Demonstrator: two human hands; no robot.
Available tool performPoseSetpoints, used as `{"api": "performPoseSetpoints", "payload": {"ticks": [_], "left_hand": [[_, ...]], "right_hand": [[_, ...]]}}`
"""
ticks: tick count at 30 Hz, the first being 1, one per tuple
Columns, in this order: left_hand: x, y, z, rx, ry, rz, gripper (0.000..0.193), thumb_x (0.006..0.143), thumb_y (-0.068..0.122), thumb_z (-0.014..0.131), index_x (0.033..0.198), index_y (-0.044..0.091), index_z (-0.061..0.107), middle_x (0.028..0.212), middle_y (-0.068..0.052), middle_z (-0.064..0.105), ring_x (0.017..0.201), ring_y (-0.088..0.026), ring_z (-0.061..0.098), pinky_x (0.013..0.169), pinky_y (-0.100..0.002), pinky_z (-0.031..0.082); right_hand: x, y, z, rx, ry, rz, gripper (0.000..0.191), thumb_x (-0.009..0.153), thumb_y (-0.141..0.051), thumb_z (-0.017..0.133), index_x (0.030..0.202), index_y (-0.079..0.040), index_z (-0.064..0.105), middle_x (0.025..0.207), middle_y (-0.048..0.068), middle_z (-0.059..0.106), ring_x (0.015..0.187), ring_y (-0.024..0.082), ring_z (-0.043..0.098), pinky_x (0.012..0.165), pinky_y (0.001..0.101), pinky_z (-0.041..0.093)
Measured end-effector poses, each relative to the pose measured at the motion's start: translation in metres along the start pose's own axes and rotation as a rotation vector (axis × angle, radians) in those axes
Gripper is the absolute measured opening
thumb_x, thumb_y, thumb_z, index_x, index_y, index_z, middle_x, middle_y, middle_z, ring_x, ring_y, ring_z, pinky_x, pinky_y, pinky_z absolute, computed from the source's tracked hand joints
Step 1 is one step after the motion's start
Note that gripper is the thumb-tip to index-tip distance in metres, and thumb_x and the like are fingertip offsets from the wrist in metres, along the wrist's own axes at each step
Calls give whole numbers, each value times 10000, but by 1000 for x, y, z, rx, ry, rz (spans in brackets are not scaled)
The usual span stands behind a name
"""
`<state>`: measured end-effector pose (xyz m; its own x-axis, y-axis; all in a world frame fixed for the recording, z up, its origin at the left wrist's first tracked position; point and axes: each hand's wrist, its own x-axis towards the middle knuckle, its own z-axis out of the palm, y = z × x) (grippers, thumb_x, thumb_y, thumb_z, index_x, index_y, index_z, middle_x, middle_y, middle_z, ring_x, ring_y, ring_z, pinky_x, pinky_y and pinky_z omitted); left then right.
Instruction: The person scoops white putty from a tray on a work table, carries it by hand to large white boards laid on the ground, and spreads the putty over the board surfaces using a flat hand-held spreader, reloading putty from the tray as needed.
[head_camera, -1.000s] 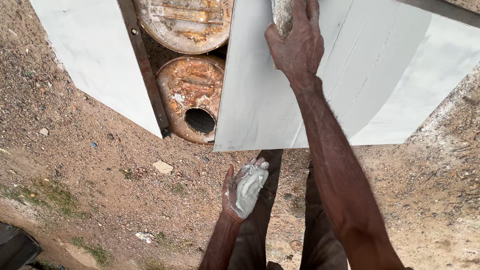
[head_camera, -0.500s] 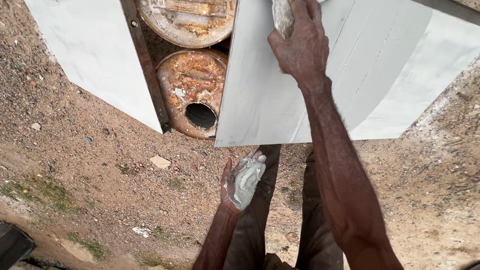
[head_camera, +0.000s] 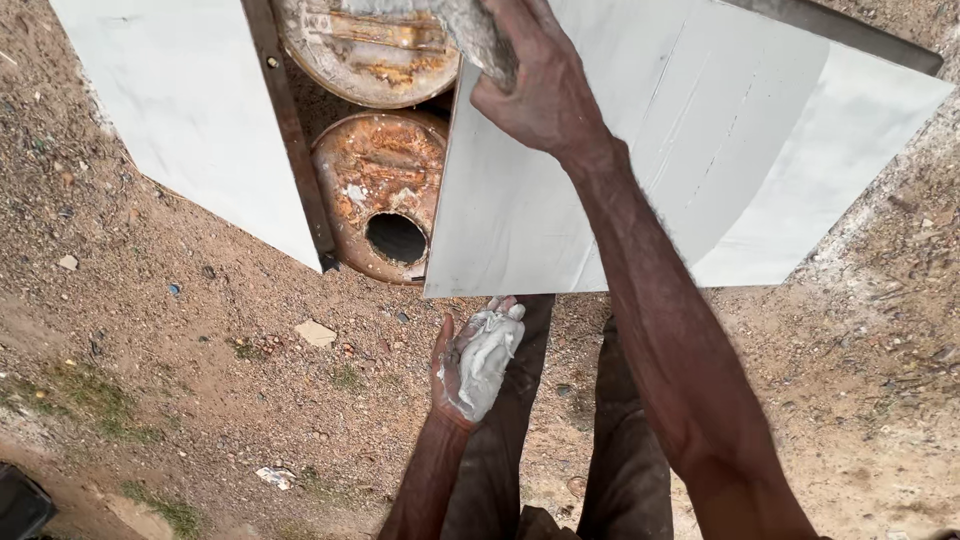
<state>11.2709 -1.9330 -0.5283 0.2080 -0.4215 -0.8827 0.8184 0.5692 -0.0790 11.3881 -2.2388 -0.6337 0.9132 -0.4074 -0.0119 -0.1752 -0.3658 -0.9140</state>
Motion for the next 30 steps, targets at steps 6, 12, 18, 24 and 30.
{"api": "performPoseSetpoints", "payload": {"ticks": [6, 12, 18, 24, 30], "left_hand": [[4, -2, -4, -48, 6, 1, 727, 1049, 448, 459, 1481, -125, 339, 1497, -289, 468, 1388, -409, 472, 1178, -481, 417], [16, -12, 18, 115, -208, 32, 742, 1101, 487, 386, 1563, -86, 297, 1594, -269, 368, 1466, -383, 392, 1223, -444, 365], [54, -52, 74, 499, -357, 63, 809, 1068, 539, 400, 1603, -45, 234, 1666, -236, 304, 1556, -329, 324, 1310, -413, 256], [68, -105, 107, 829, -565, 22, 910, 1069, 637, 382, 1626, -72, 257, 1656, -248, 375, 1580, -334, 342, 1328, -429, 288], [67, -175, 115, 1338, -510, -175, 1209, 901, 892, 150, 1728, 20, 278, 1159, -344, 343, 1067, -309, 317, 1083, -360, 416]], "right_hand": [[-44, 74, -39, 58, 36, -5, 780, 906, 58, 668, 1628, -144, 451, 1667, 126, 443, 1505, 320, 512, 1197, 441, 558], [-149, 145, -159, 114, 291, 539, 719, 972, 109, 588, 1648, -79, 427, 1681, 180, 405, 1174, 272, 686, 782, 284, 652], [-272, 53, -173, 808, 498, 842, 540, 1074, -56, 561, 1607, -3, 488, 1286, 196, 667, 812, 215, 692, 541, 262, 586], [-346, -40, -164, 1355, 240, 841, 792, 961, -192, 677, 1643, 39, 346, 1146, 263, 665, 815, 284, 716, 515, 326, 621], [-370, -46, -192, 1622, 155, 781, 860, 950, -212, 737, 1642, 8, 277, 1136, 229, 634, 755, 240, 660, 430, 273, 565]]}}
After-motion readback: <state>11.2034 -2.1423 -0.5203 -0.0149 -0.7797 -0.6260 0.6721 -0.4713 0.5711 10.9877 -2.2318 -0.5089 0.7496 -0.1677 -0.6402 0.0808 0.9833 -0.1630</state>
